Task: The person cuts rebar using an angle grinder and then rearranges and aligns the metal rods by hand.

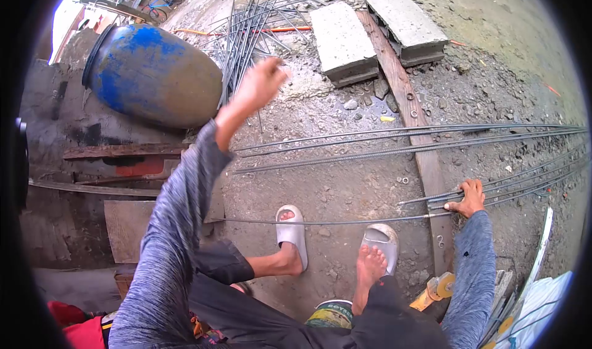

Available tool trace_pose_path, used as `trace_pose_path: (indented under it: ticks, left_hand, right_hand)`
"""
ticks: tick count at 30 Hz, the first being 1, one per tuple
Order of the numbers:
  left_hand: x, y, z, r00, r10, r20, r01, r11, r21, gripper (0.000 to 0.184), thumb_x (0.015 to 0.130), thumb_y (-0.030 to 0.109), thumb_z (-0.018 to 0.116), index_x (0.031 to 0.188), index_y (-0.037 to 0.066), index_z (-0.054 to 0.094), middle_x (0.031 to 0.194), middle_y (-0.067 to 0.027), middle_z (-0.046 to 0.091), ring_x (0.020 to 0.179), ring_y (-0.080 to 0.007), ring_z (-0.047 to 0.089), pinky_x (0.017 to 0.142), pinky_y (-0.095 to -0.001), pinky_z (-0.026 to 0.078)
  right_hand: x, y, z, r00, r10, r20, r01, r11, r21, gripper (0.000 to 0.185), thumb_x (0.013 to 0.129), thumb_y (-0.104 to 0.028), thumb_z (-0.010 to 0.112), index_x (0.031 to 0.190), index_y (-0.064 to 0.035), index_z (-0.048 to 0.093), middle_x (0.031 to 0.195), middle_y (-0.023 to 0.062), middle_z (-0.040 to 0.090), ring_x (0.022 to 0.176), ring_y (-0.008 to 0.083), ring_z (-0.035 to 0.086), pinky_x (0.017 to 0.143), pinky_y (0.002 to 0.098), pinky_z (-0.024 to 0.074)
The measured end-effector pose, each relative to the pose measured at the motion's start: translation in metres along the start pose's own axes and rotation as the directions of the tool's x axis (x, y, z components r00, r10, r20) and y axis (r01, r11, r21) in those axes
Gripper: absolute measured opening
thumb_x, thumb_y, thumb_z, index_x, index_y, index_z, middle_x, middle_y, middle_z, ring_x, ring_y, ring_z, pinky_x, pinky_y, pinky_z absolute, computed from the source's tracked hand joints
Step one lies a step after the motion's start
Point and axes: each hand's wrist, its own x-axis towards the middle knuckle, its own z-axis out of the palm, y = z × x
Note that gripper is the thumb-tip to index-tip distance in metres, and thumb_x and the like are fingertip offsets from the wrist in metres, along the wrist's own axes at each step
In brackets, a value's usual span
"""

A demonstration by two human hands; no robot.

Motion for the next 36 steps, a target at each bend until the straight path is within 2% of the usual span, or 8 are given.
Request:
trace_pose_path:
  ticks: [4, 7, 11, 14, 16, 21, 28, 36]
  left_hand:
    - [-0.200, 0.001, 0.166, 0.814, 0.119, 0.568, -0.056, 0.990, -0.127, 0.048, 0.093, 0.043, 0.066, 0.113, -0.001, 0.062, 0.106, -0.0280, 0.067, 0.102, -0.0451, 0.065, 0.088, -0.0529, 0.051]
    - [-0.304, -0.002, 0.220, 0.732, 0.003, 0.681, 0.038, 0.998, -0.046, 0.052, 0.091, 0.041, 0.068, 0.121, -0.002, 0.063, 0.103, -0.0232, 0.069, 0.103, -0.0414, 0.065, 0.090, -0.0496, 0.051]
    - [-0.340, -0.014, 0.237, 0.924, -0.034, 0.381, 0.146, 0.952, -0.268, 0.040, 0.088, 0.031, 0.074, 0.109, -0.002, 0.066, 0.101, -0.0211, 0.070, 0.099, -0.0385, 0.066, 0.086, -0.0466, 0.051]
    - [-0.345, -0.027, 0.258, 0.964, -0.007, 0.265, 0.056, 0.982, -0.178, 0.035, 0.084, 0.028, 0.079, 0.102, 0.001, 0.065, 0.093, -0.0186, 0.067, 0.086, -0.0352, 0.064, 0.079, -0.0444, 0.051]
    - [-0.343, -0.029, 0.259, 0.958, -0.016, 0.285, 0.085, 0.969, -0.234, 0.032, 0.087, 0.026, 0.078, 0.097, -0.001, 0.064, 0.087, -0.0193, 0.066, 0.077, -0.0319, 0.064, 0.069, -0.0406, 0.051]
    - [-0.334, -0.027, 0.254, 0.908, -0.036, 0.418, 0.147, 0.961, -0.236, 0.030, 0.091, 0.026, 0.072, 0.092, -0.003, 0.065, 0.086, -0.0233, 0.066, 0.082, -0.0414, 0.064, 0.073, -0.0469, 0.050]
    - [-0.316, -0.030, 0.245, 0.831, 0.052, 0.553, 0.083, 0.973, -0.216, 0.045, 0.097, 0.039, 0.064, 0.082, -0.004, 0.062, 0.066, -0.0213, 0.056, 0.061, -0.0287, 0.058, 0.062, -0.0408, 0.047]
    - [-0.292, -0.044, 0.238, 0.593, 0.047, 0.804, 0.304, 0.911, -0.277, 0.056, 0.099, 0.050, 0.057, 0.079, -0.001, 0.066, 0.064, -0.0051, 0.057, 0.064, -0.0141, 0.053, 0.061, -0.0342, 0.045]
  right_hand:
    - [-0.002, 0.001, 0.000, 1.000, -0.017, -0.011, 0.017, 1.000, 0.008, 0.081, 0.048, -0.044, 0.093, 0.113, -0.0090, 0.060, 0.129, 0.0079, 0.051, 0.131, 0.0316, 0.037, 0.104, 0.0523, 0.0357]
    - [-0.006, -0.012, -0.016, 0.995, 0.040, 0.089, -0.046, 0.996, 0.075, 0.081, 0.050, -0.046, 0.092, 0.116, -0.0098, 0.061, 0.139, 0.0104, 0.047, 0.142, 0.0342, 0.028, 0.112, 0.0544, 0.0282]
    - [-0.007, -0.003, -0.001, 0.997, -0.034, -0.069, 0.033, 0.999, -0.025, 0.083, 0.054, -0.047, 0.090, 0.122, -0.0081, 0.062, 0.149, 0.0202, 0.040, 0.143, 0.0388, 0.031, 0.114, 0.0530, 0.0290]
    - [-0.026, -0.024, -0.016, 0.982, -0.045, -0.185, 0.035, 0.998, -0.056, 0.093, 0.061, -0.053, 0.086, 0.136, -0.0065, 0.055, 0.155, 0.0245, 0.035, 0.145, 0.0419, 0.029, 0.118, 0.0522, 0.0233]
    - [-0.038, -0.015, -0.004, 0.921, -0.144, -0.363, 0.146, 0.989, -0.022, 0.072, 0.071, -0.051, 0.081, 0.123, -0.0067, 0.059, 0.142, 0.0193, 0.049, 0.136, 0.0392, 0.040, 0.114, 0.0511, 0.0282]
    - [-0.074, -0.020, -0.008, 0.997, -0.066, -0.047, 0.069, 0.995, 0.078, 0.054, 0.080, -0.048, 0.074, 0.112, -0.0077, 0.059, 0.113, 0.0127, 0.055, 0.116, 0.0330, 0.050, 0.105, 0.0484, 0.0344]
    - [-0.074, -0.021, -0.002, 0.981, -0.106, -0.165, 0.117, 0.991, 0.058, 0.054, 0.081, -0.044, 0.077, 0.119, -0.0106, 0.059, 0.121, 0.0112, 0.053, 0.121, 0.0322, 0.049, 0.107, 0.0468, 0.0361]
    - [-0.055, -0.019, -0.002, 0.982, -0.062, -0.176, 0.066, 0.998, 0.016, 0.066, 0.075, -0.048, 0.083, 0.125, -0.0143, 0.058, 0.128, 0.0108, 0.051, 0.125, 0.0328, 0.046, 0.110, 0.0494, 0.0356]
